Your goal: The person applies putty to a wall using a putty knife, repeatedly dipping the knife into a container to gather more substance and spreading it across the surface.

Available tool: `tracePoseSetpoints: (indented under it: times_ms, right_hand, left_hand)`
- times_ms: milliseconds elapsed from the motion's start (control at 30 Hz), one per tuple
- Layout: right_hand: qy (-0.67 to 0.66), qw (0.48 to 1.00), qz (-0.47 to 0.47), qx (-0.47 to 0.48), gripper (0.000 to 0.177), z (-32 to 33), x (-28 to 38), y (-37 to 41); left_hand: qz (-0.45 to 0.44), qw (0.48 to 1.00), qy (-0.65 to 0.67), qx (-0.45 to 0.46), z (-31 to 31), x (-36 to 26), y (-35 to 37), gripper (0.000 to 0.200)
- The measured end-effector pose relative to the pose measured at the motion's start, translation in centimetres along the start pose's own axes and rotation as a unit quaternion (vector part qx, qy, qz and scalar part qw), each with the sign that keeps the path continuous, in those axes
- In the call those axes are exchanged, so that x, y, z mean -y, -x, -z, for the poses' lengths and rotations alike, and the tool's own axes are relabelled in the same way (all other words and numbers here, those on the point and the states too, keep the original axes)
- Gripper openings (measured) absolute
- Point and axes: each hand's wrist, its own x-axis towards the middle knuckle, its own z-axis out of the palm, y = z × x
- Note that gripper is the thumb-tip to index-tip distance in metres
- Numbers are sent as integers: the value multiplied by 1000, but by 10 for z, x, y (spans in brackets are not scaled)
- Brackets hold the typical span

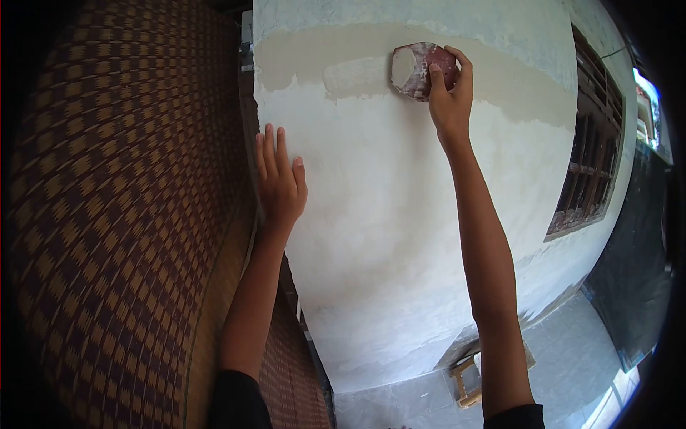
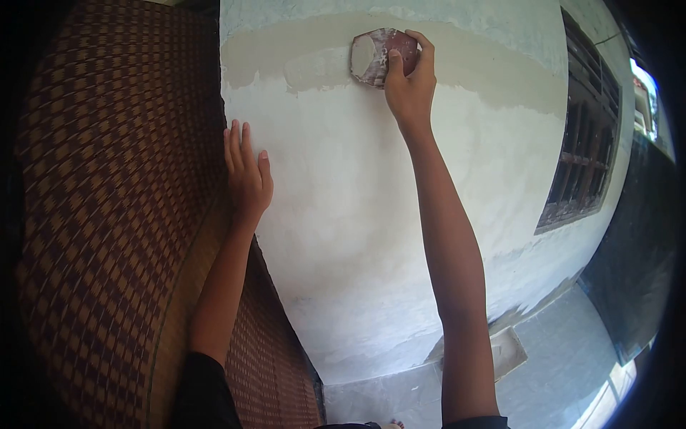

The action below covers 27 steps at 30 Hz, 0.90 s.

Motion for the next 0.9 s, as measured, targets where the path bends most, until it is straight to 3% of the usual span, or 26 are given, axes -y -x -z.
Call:
tracePoseSetpoints:
  times_ms: [100, 167, 267, 300, 400, 500, 600, 700, 833, 900]
  right_hand:
    - [38, 996, 15, 77, 37, -16, 7, 10]
    - [59, 994, 61, 70, 38, -12, -3, 10]
    - [68, 997, -42, -4, 38, 17, -12, 1]
    - [51, 998, 1, -42, 38, 24, -15, -2]
    - [35, 995, -52, -79, 38, 36, -13, -2]
    - [-17, 999, 36, -23, 38, 9, -3, 2]
    - [-1, 997, 43, 65, 39, -28, 18, 21]
    - [40, 992, 82, 83, 38, -44, 16, 24]
    - [74, 997, 9, 23, 36, -10, 7, 12]
    - [61, 997, 20, -30, 36, 11, -4, 4]
  left_hand:
    - [0, 1000, 18, 6, 0, 4, 2, 53]
    - [2, 999, 35, 13, 0, 5, 2, 53]
    - [11, 999, 37, 19, 2, 3, 2, 53]
    - [4, 1000, 22, 16, 1, 3, 2, 53]
    - [-3, 1000, 4, 10, 0, 2, 3, 52]
    - [-4, 1000, 5, 8, -1, 1, 2, 52]
    - [0, 1000, 12, 13, 0, 2, 2, 53]
    - [-4, 1000, 15, 14, 1, 6, 1, 53]
    - [-1, 1000, 15, 15, 2, 4, 2, 52]
    - [5, 999, 30, 17, 1, 2, 1, 53]
